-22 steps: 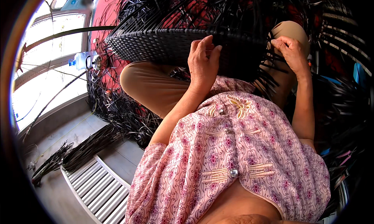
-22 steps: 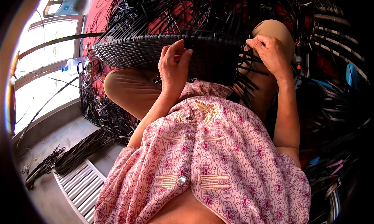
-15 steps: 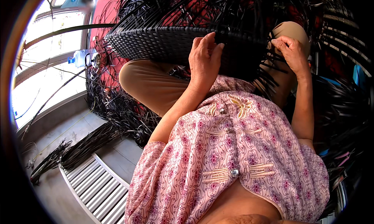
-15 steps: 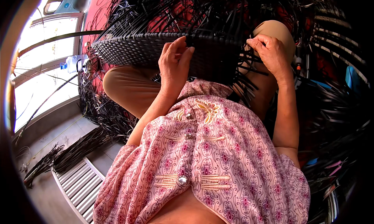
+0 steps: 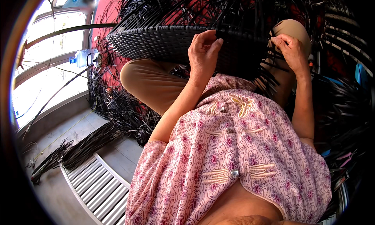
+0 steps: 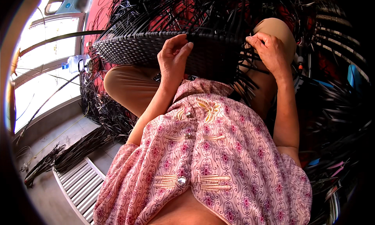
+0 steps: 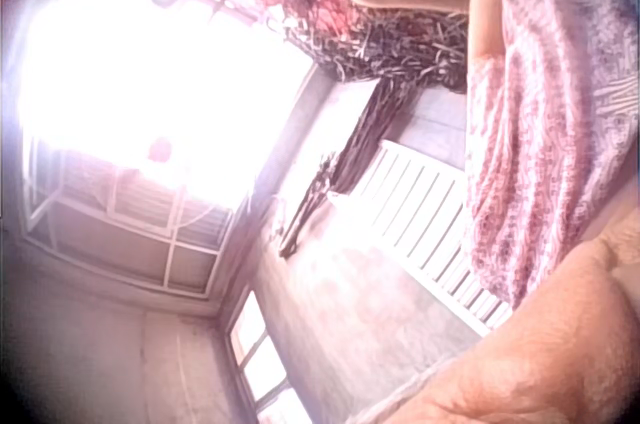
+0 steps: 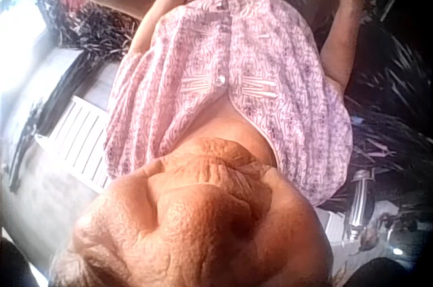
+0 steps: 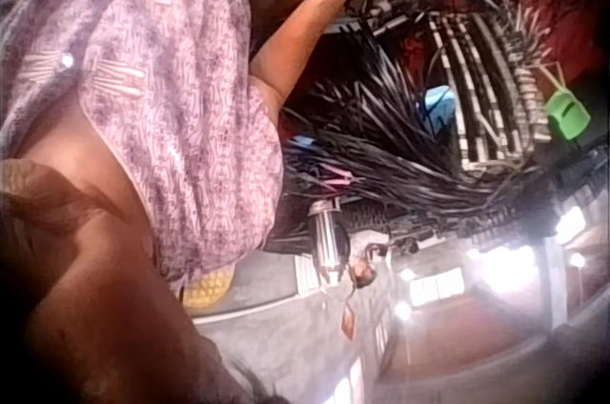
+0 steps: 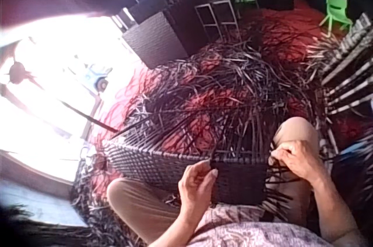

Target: The person sits cross-legged on the floor and weaves a black basket by hand. They interlace black plastic strips through a pre-existing frame, pulling the strips tight and adjusting the weave pattern to build up the basket's structure.

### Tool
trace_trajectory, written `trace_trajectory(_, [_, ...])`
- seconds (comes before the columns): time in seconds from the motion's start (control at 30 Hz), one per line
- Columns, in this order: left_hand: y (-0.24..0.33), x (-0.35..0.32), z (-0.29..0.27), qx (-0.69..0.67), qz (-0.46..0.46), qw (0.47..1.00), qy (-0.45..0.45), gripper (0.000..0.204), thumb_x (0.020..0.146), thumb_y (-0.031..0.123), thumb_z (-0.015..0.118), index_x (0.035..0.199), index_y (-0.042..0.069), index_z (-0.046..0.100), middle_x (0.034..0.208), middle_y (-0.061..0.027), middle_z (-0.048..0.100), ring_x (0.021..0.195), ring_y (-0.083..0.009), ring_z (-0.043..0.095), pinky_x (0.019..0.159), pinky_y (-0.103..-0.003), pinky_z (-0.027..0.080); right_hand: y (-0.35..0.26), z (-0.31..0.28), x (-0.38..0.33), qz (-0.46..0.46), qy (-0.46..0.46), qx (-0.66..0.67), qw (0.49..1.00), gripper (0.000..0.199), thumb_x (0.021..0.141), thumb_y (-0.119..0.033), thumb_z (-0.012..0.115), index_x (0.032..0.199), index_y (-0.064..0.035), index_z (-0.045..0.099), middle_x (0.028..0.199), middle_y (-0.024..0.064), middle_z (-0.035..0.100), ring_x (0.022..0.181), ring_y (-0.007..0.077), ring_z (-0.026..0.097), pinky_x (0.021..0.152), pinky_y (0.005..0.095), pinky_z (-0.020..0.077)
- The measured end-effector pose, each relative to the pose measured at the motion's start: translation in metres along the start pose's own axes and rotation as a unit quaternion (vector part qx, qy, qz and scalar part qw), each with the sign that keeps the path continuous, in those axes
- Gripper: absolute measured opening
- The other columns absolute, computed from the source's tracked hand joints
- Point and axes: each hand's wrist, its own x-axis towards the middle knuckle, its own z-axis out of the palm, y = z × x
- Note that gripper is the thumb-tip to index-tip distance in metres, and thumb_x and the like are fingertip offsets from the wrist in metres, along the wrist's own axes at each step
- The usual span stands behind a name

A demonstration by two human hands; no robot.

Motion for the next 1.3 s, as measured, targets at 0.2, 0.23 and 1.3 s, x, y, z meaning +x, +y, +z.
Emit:
trace_trajectory(0.2, [-0.001,0.003,0.011,0.01,0.02,0.999,0.046,0.023,0.08,0.006,0.08,0.099,0.003,0.067,0.083,-0.0003,0.064,0.073,-0.0053,0.056,0.069,-0.02,0.048,-0.003,0.0,0.0,0.015,-0.02,0.007,1.0,0.029,0.096,-0.025,0.063,0.086,0.0025,0.066,0.066,-0.0047,0.05,0.064,0.0033,0.043,0.059,0.0236,0.0378])
trace_trajectory(0.23, [-0.001,0.004,0.012,0.017,0.03,0.998,0.052,0.022,0.08,0.006,0.08,0.098,0.003,0.067,0.082,0.0002,0.063,0.072,-0.0052,0.055,0.068,-0.02,0.048,-0.002,0.0,0.0,0.012,-0.014,0.006,1.0,0.03,0.095,-0.027,0.064,0.086,0.001,0.067,0.064,-0.0013,0.052,0.061,0.0066,0.046,0.058,0.0258,0.0395])
trace_trajectory(1.3, [0.002,0.002,0.018,0.086,0.058,0.994,0.025,0.037,0.078,0.006,0.081,0.11,0.007,0.064,0.084,0.0011,0.058,0.072,-0.0068,0.052,0.067,-0.023,0.047,0.001,0.006,0.0,-0.013,0.023,0.025,0.999,0.03,0.091,-0.032,0.068,0.084,-0.0027,0.071,0.056,0.0048,0.054,0.051,0.012,0.048,0.053,0.029,0.0399])
